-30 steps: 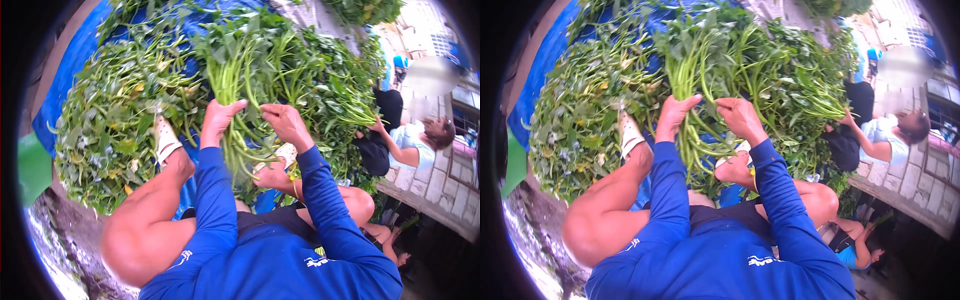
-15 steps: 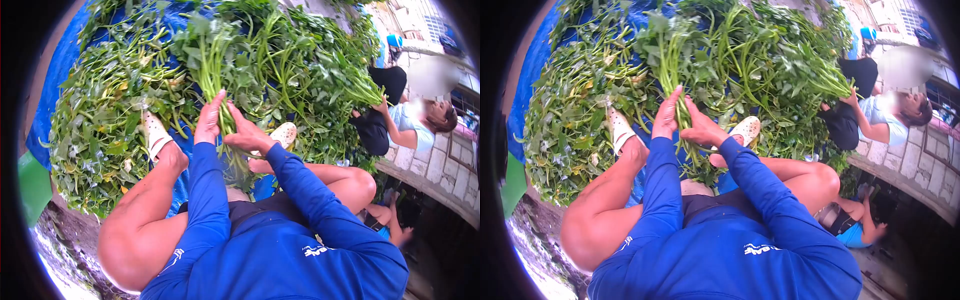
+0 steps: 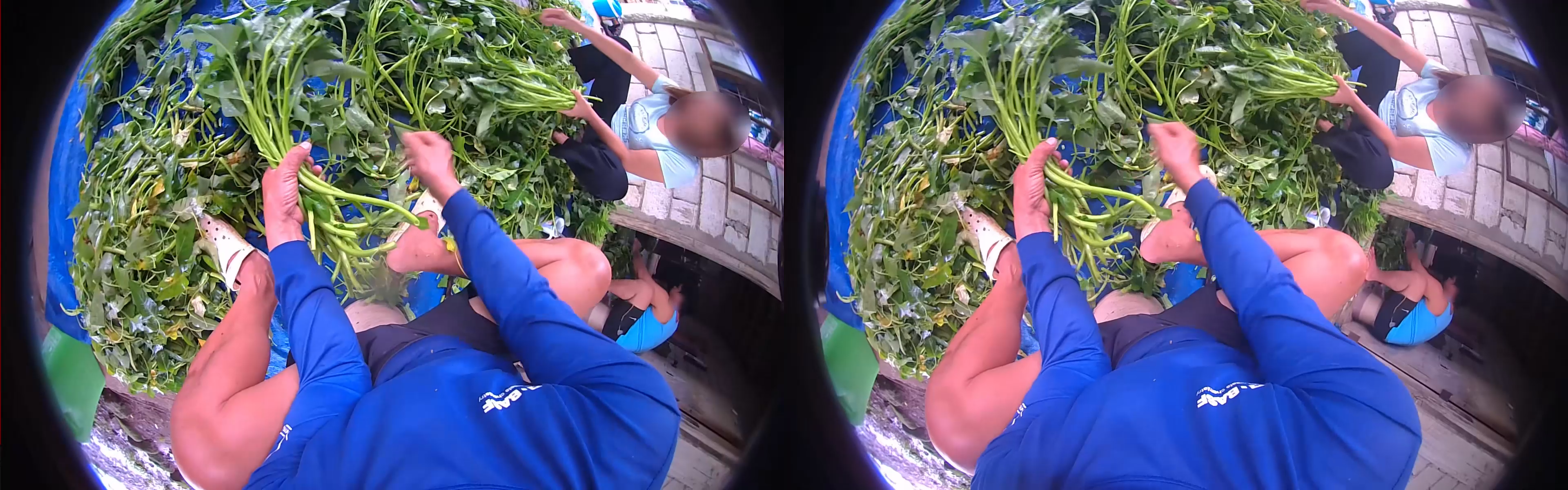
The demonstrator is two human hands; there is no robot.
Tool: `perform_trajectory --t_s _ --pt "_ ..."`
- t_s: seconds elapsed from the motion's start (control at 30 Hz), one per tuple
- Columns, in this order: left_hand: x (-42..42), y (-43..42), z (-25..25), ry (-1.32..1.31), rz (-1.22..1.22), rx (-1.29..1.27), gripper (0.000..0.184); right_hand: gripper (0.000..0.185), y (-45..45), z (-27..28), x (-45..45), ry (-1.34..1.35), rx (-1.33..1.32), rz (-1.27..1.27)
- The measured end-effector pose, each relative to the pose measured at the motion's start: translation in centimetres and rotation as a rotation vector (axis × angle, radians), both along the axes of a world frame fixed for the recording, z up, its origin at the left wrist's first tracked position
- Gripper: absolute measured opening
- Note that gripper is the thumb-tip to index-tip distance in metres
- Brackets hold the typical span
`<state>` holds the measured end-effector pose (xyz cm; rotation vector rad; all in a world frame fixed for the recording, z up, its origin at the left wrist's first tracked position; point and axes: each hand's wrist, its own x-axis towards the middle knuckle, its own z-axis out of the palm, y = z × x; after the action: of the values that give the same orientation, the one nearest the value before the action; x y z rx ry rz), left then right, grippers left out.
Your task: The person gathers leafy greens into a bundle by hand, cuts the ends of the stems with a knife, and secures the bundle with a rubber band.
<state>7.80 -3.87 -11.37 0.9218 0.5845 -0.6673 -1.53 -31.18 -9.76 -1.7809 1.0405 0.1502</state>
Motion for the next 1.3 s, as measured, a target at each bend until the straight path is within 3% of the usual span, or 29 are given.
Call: perform_trajectory --t_s 0.07,0.17,0.33,0.4,0.47,0.53,0.67,0.87,1.0,1.07,1.13,1.2,1.3 --pt "0.5 0.2 0.7 0.011 -0.01 0.017 0.031 0.038 -6.2 -6.7 -2.0 0.116 -0.718 0.06" --pt "0.6 -0.1 0.7 0.034 -0.025 0.018 0.032 0.038 -8.6 -8.5 -2.7 0.183 -0.779 0.22" --pt "0.9 -0.3 0.0 0.072 -0.017 0.018 0.036 0.033 -10.8 -1.2 0.4 -0.006 -0.212 0.307" --pt "1.0 -0.8 0.5 0.084 -0.027 0.048 0.039 0.037 -12.0 2.2 0.9 -0.178 -0.207 0.333" --pt "0.9 -1.1 -0.3 0.082 -0.037 -0.009 0.038 0.032 -11.2 8.7 1.9 -0.114 0.007 0.151" --pt "0.7 -1.4 0.7 0.078 -0.071 -0.006 0.04 0.029 -10.6 12.0 2.0 -0.271 0.251 -0.017" --pt "0.4 -1.0 0.5 0.077 -0.088 -0.039 0.043 0.031 -8.2 17.0 1.7 -0.338 0.472 0.014" --pt "0.0 -0.5 -0.9 0.081 -0.072 -0.042 0.045 0.035 -2.6 19.9 1.3 -0.458 0.105 0.176" --pt "-0.1 -0.6 -0.7 0.055 -0.047 -0.049 0.04 0.035 0.4 18.9 1.8 -0.587 -0.115 0.303" --pt "-0.2 -0.7 -0.2 0.066 -0.019 -0.04 0.038 0.036 1.7 17.9 2.6 -0.607 -0.398 0.422" --pt "-0.3 -0.7 -0.3 0.063 -0.009 -0.035 0.04 0.035 3.8 17.5 3.5 -0.541 -0.512 0.489" --pt "-0.6 -0.6 -0.7 0.019 -0.055 -0.009 0.049 0.035 5.5 14.5 3.9 -0.529 -0.498 0.555" --pt "-1.5 -1.3 -2.4 0.018 0.01 -0.095 0.048 0.03 8.9 8.7 2.8 -0.293 -0.163 0.655"
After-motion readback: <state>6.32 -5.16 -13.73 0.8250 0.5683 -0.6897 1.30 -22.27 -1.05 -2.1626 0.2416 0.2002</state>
